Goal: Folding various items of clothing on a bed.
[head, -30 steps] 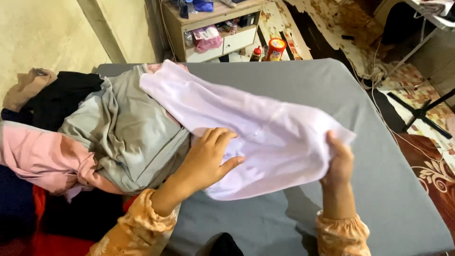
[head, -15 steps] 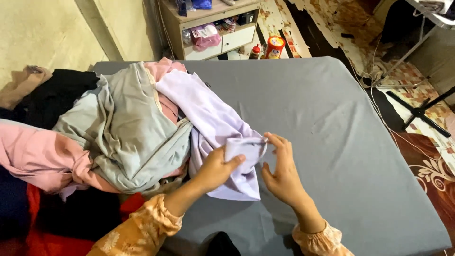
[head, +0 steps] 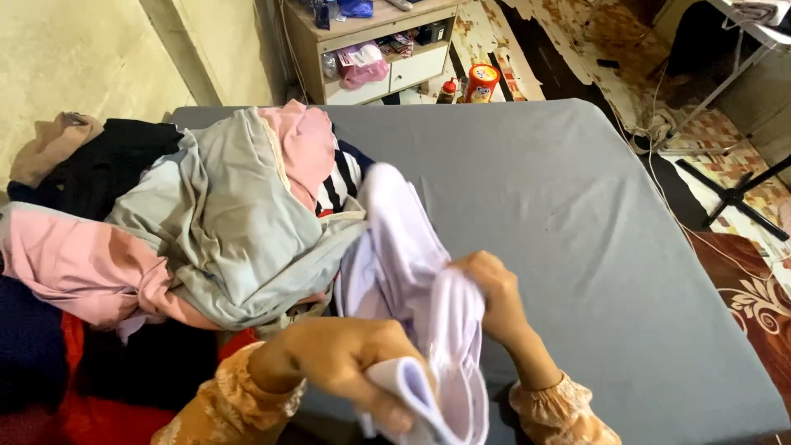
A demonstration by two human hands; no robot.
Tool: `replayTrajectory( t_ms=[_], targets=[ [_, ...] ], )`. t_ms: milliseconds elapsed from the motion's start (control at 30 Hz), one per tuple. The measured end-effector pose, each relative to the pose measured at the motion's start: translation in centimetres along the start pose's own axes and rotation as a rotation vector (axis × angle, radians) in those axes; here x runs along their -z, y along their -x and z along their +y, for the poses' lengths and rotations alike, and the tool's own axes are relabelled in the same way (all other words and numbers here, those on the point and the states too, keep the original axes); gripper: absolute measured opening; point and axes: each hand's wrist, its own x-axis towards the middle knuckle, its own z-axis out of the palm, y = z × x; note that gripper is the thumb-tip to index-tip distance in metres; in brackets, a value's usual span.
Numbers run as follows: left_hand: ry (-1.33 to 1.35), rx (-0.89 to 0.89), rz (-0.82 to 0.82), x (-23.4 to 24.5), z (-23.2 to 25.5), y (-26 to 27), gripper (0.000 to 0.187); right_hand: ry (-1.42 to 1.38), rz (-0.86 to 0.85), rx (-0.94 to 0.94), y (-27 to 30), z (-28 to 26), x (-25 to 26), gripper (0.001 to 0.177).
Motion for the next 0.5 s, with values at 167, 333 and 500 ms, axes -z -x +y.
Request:
replayTrajectory(
  t_ms=[167,333,500],
  targets=[
    [0.028,-0.190,-0.070,1.2,4.3,3.1,0.024,0.134,0.403,-0.134,0.5,3.2,2.2,0.028],
    [-0.009,-0.486,-0.019,4.8,0.9,10.4,0.029,0.256,0.629,-0.229,2.9,8.3,7.7,0.019],
    [-0.053,-0.273,1.198,5.8,1.0,14.8,0.032,-0.028,0.683,-0.424,4.3,6.1,13.5,0.023]
  ],
)
